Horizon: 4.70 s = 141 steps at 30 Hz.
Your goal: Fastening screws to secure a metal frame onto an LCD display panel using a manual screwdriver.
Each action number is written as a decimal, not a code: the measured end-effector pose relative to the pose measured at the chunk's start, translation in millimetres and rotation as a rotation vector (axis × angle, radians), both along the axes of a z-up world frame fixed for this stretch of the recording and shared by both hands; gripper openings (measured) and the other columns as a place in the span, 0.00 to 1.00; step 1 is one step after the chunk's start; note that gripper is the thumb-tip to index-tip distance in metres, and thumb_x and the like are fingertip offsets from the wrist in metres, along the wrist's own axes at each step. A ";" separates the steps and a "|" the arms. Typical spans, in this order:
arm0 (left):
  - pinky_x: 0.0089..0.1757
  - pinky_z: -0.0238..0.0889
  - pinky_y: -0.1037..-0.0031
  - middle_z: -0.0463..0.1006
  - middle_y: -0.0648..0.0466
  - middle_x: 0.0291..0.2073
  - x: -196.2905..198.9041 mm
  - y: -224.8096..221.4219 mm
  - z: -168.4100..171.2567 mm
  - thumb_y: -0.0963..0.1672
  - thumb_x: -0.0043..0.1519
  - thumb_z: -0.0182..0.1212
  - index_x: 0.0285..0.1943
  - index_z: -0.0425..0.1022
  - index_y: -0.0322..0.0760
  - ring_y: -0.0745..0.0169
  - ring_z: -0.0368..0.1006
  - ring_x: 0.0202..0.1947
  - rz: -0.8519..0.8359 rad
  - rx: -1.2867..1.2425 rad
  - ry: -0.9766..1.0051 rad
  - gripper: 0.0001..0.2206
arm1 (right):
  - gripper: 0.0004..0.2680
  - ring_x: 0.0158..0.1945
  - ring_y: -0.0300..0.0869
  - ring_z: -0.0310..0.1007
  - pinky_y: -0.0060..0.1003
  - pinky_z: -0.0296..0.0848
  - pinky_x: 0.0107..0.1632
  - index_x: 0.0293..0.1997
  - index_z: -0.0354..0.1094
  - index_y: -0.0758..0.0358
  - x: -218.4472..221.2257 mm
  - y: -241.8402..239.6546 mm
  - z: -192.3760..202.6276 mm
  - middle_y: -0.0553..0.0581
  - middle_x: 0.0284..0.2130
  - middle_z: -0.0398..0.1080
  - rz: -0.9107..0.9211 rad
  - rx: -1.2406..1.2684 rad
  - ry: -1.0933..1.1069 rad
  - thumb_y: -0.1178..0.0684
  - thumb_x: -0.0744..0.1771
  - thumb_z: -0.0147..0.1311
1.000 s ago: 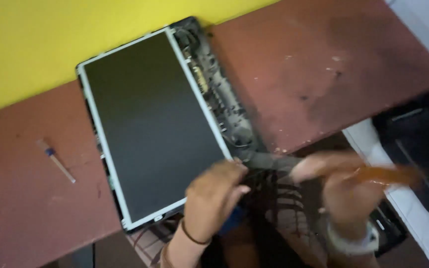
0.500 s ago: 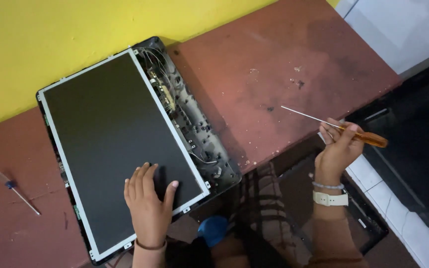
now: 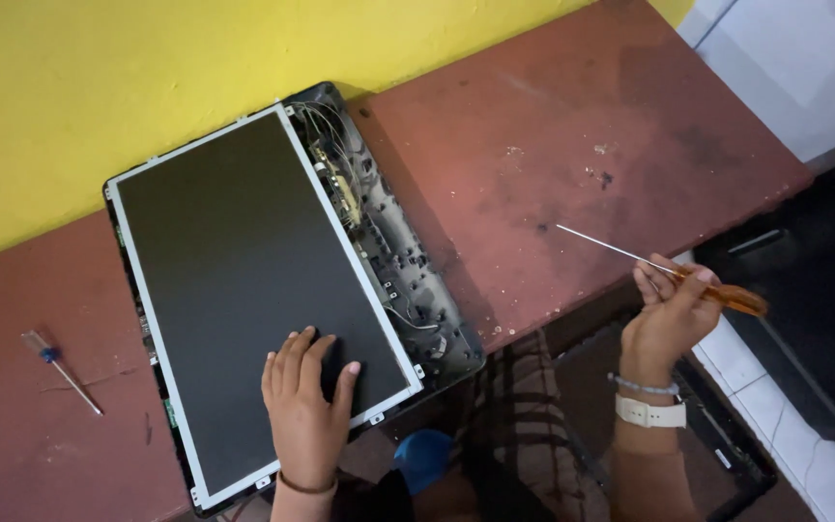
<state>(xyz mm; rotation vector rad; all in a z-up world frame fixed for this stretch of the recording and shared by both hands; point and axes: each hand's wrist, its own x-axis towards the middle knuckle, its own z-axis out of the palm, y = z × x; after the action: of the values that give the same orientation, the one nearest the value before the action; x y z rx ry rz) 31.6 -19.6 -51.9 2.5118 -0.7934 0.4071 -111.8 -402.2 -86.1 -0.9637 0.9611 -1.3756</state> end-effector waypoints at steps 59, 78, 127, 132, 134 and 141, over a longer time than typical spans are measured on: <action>0.27 0.50 0.77 0.59 0.55 0.22 -38.9 6.0 64.6 0.53 0.72 0.42 0.33 0.56 0.41 0.65 0.52 0.20 -0.201 -1.647 0.944 0.18 | 0.19 0.30 0.49 0.70 0.36 0.77 0.34 0.56 0.50 0.65 12.1 234.0 106.7 0.72 0.35 0.65 0.648 -0.621 0.040 0.35 0.77 0.36; 0.27 0.54 0.79 0.60 0.55 0.22 -43.9 18.4 70.5 0.53 0.72 0.43 0.32 0.55 0.43 0.67 0.55 0.22 -0.431 -1.493 0.881 0.18 | 0.18 0.44 0.47 0.79 0.40 0.88 0.44 0.64 0.53 0.54 -23.9 175.5 71.6 0.52 0.49 0.66 0.837 -0.718 -0.028 0.32 0.77 0.36; 0.54 0.56 0.57 0.76 0.51 0.54 -68.9 118.4 -15.6 0.46 0.65 0.66 0.46 0.83 0.51 0.48 0.69 0.54 0.257 -0.389 -0.270 0.04 | 0.09 0.31 0.37 0.75 0.31 0.69 0.38 0.39 0.72 0.62 95.4 316.5 171.1 0.49 0.37 0.76 1.503 -1.359 0.399 0.48 0.70 0.51; 0.51 0.53 0.65 0.83 0.57 0.42 -61.6 120.5 21.7 0.49 0.66 0.60 0.47 0.80 0.41 0.58 0.74 0.45 0.064 -0.479 -0.106 0.11 | 0.08 0.30 0.34 0.75 0.27 0.69 0.39 0.36 0.71 0.59 93.4 322.9 170.3 0.44 0.35 0.76 1.529 -1.294 0.375 0.48 0.68 0.58; 0.42 0.60 0.67 0.78 0.53 0.33 -56.8 116.8 34.8 0.42 0.70 0.54 0.38 0.74 0.35 0.57 0.72 0.33 -0.087 -0.604 -0.111 0.08 | 0.09 0.34 0.35 0.77 0.28 0.70 0.42 0.37 0.71 0.61 94.5 323.8 173.5 0.47 0.35 0.76 1.601 -1.250 0.336 0.47 0.67 0.59; 0.42 0.67 0.63 0.78 0.46 0.37 -56.0 129.5 24.3 0.37 0.69 0.55 0.48 0.74 0.30 0.48 0.73 0.35 -0.184 -0.522 0.006 0.03 | 0.08 0.51 0.45 0.80 0.38 0.75 0.58 0.52 0.74 0.63 98.5 309.4 152.7 0.54 0.49 0.78 1.811 -1.290 0.204 0.59 0.69 0.54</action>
<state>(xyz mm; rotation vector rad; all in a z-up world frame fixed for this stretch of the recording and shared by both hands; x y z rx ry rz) -24.4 109.9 -27.6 1.9405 -0.7882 0.4723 -13.3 -92.8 66.6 -2.0485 -0.9395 -0.0554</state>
